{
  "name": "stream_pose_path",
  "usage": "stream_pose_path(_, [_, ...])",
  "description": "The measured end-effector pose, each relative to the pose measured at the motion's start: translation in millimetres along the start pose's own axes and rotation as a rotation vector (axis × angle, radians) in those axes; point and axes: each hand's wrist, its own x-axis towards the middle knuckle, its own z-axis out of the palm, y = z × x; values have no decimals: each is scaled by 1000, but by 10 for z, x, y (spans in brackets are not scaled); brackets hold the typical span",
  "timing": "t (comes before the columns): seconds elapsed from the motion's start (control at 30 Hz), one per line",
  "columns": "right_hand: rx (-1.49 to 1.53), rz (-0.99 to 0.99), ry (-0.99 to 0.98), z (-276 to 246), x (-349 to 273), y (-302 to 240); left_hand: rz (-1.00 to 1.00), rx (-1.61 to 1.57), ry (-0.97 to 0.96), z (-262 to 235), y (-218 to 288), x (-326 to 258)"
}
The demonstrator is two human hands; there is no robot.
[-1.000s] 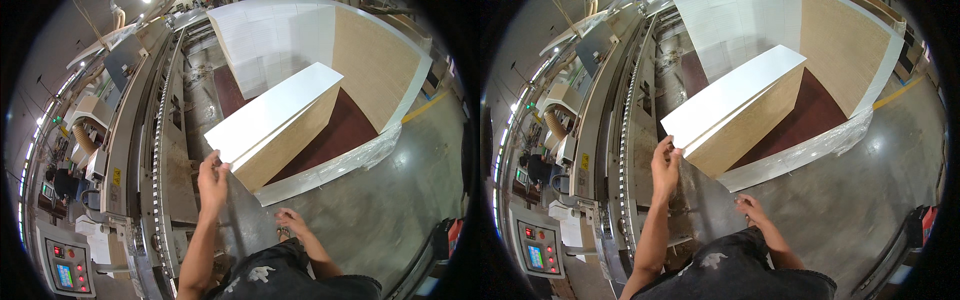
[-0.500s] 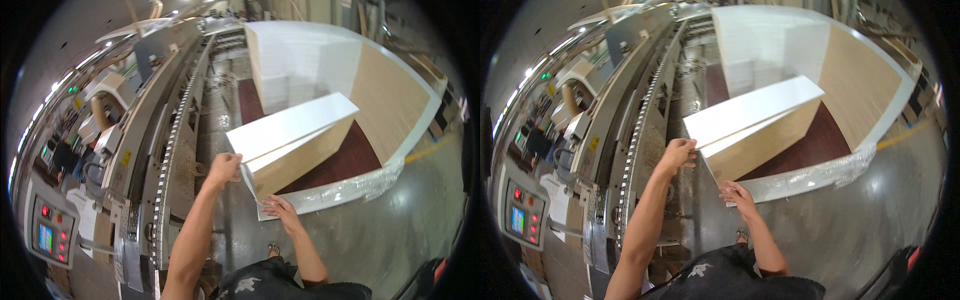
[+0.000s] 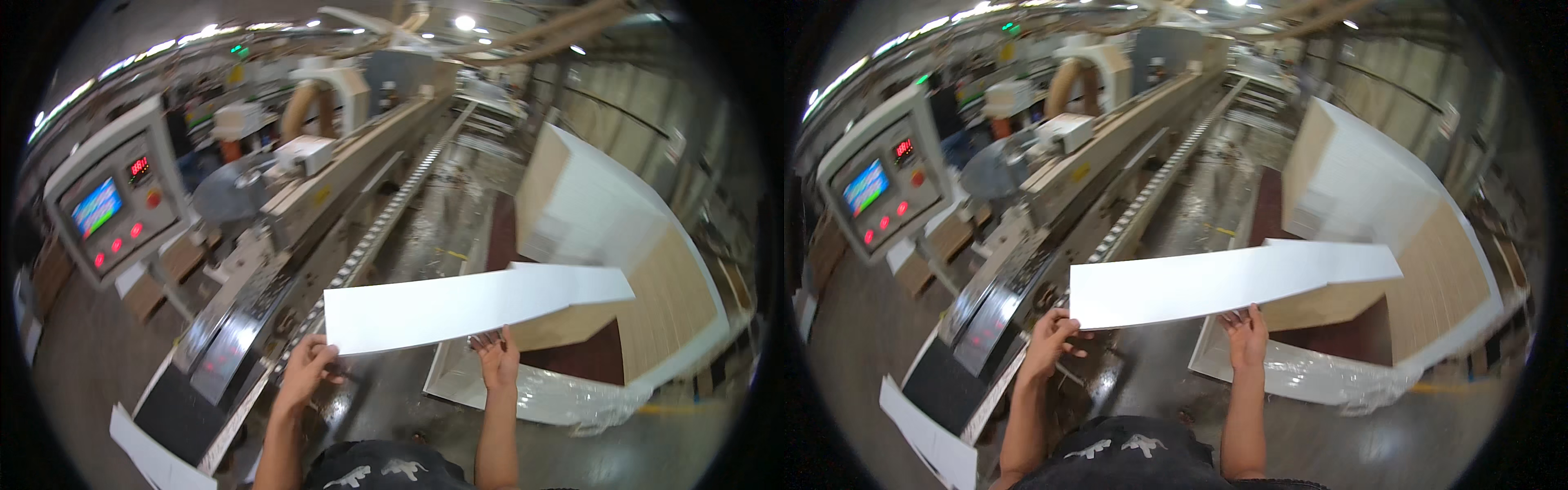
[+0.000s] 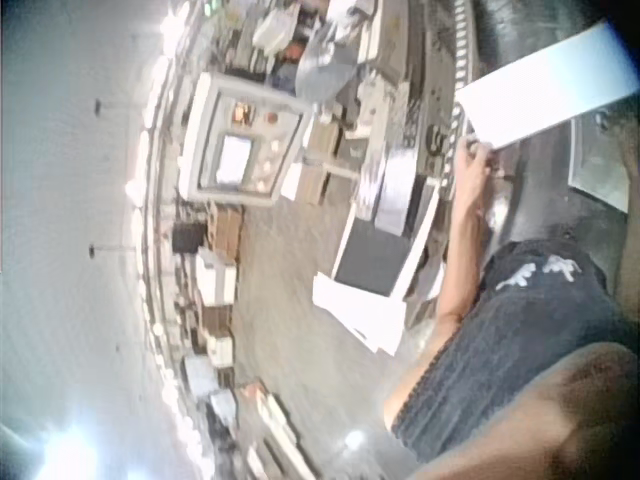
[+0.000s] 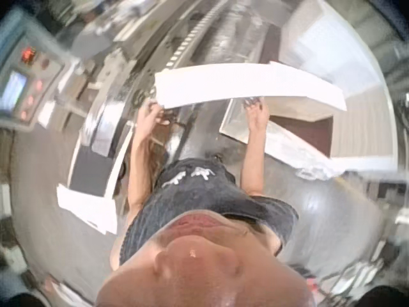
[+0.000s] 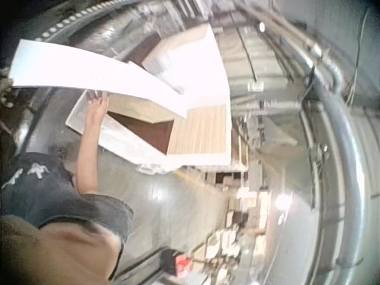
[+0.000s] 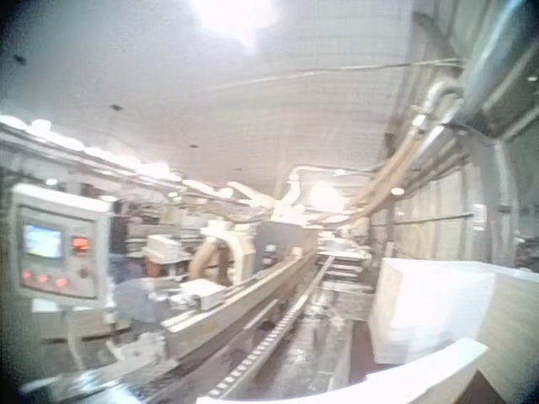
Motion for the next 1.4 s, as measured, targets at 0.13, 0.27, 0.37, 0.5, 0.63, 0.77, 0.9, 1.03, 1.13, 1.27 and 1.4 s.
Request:
stream_pose_path(0.13, [-167, 134, 29, 878, -249, 617, 30, -169, 216, -1199, -340, -873])
stream_pose_path(0.27, [-349, 490, -147, 1188, -523, 1750, 2, -220, 533, -1980, -1005, -1894])
stream_pose_path(0.37, [-445, 733, -257, 1380, -649, 2718, -64, -245, 801, -2341, -1497, -2570])
stream_pose_path(0.5, [-564, 799, -329, 1844, -811, 3601, -45, -292, 996, -2622, -1862, -3015])
stream_pose_path(0.63, [-584, 807, -350, 2093, -788, 4216, -30, -284, 1108, -2842, -2047, -2998])
stream_pose_path(0.77, [-669, 782, -373, 2424, -796, 4453, -33, -273, 1147, -2993, -2057, -2807])
stream_pose_path(0.9, [-779, 778, -502, 2512, -610, 4598, 28, -134, 1202, -3068, -1980, -2558])
stream_pose_path(1.03, [-1255, 351, -741, 2348, -355, 4856, 17, 196, 1189, -3123, -1832, -2395])
stream_pose_path(1.13, [-1470, 94, -912, 2315, -219, 4883, -12, 353, 1220, -3233, -1945, -2343])
stream_pose_path(1.27, [-1297, -11, -1027, 2204, -72, 4919, -103, 335, 1273, -3269, -1925, -2244])
stream_pose_path(1.4, [-1183, 7, -1045, 2131, 176, 4890, -141, 380, 1317, -3160, -1901, -2044])
